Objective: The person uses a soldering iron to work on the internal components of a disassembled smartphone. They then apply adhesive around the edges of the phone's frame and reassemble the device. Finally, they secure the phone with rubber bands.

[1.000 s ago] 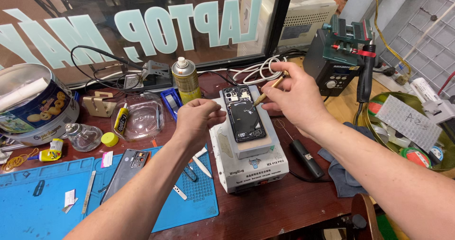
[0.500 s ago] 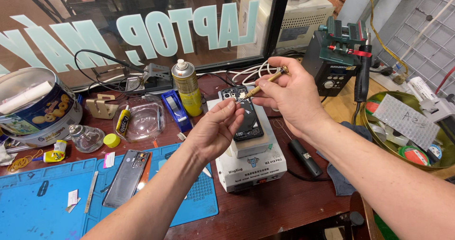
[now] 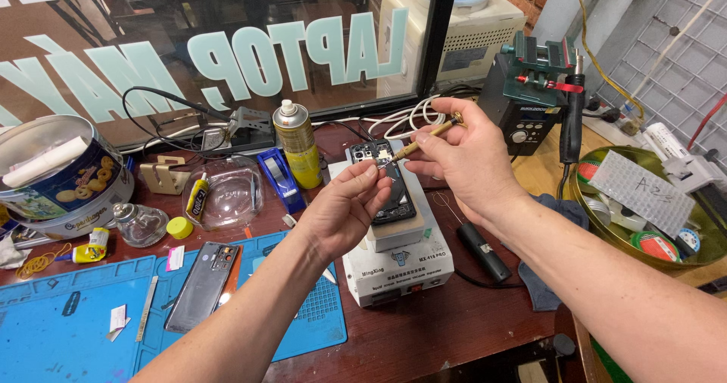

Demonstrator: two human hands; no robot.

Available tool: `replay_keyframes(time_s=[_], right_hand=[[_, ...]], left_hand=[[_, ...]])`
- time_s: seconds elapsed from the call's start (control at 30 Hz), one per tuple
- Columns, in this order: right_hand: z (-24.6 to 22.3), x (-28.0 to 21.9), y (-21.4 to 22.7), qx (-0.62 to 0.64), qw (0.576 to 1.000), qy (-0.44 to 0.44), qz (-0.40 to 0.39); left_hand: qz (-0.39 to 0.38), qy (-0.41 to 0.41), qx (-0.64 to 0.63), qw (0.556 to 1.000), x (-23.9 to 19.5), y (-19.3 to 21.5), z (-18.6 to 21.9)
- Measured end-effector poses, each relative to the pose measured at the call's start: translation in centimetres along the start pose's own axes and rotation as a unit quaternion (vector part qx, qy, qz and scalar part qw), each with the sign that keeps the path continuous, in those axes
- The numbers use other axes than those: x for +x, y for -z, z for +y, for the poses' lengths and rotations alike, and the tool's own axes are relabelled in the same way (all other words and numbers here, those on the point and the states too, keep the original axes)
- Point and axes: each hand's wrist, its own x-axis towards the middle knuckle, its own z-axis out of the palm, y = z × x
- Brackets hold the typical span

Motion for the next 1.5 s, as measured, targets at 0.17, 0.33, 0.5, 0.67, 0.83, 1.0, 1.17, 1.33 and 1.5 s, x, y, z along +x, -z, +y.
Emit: replay_keyframes(time_s=[0.17,0.33,0.5,0.67,0.83,1.0,1.17,1.33,1.5], right_hand=[[-0.6,-0.5,0.4,-0.162,0.982,0.087,-0.041],[-0.5,0.3,1.6,-0.227,0.963,0.106,-0.097],[1.9,0.2,1.7,-0.341,0.933,0.080,-0.080],[3.6,0.7,2.2,-0.389,0.913,0.094,-0.084],[4.1,1.0,2.3,-0.367,0.920,0.095,-0.095],[3.8,0.3,2.0,-0.442,0.880,0.156,-0.076],[2.4,1.0,1.4,-0.493,0.853,0.142,-0.093],[1.8,1.6,0.8,-0.598,0.781,0.153,-0.093],[1.9,2.0,0.4,-0.555,0.805,0.154,-0.139]], left_hand=[[-0.004,-0.007,0.063,0.998,0.6,0.0,-0.5],[-0.012,-0.072,0.263,0.962,1.6,-0.8,-1.1],[-0.069,-0.213,0.758,0.612,1.2,-1.7,-1.4],[-0.102,-0.234,0.802,0.541,0.7,-1.8,-1.7],[-0.092,-0.206,0.803,0.551,0.5,-1.7,-1.8],[-0.085,-0.207,0.794,0.565,0.3,-1.7,-1.9],[-0.077,-0.266,0.752,0.599,0.1,-1.8,-1.8],[-0.027,-0.215,0.771,0.599,0.4,-2.1,-2.0],[-0.007,-0.197,0.774,0.601,0.4,-2.0,-1.7]])
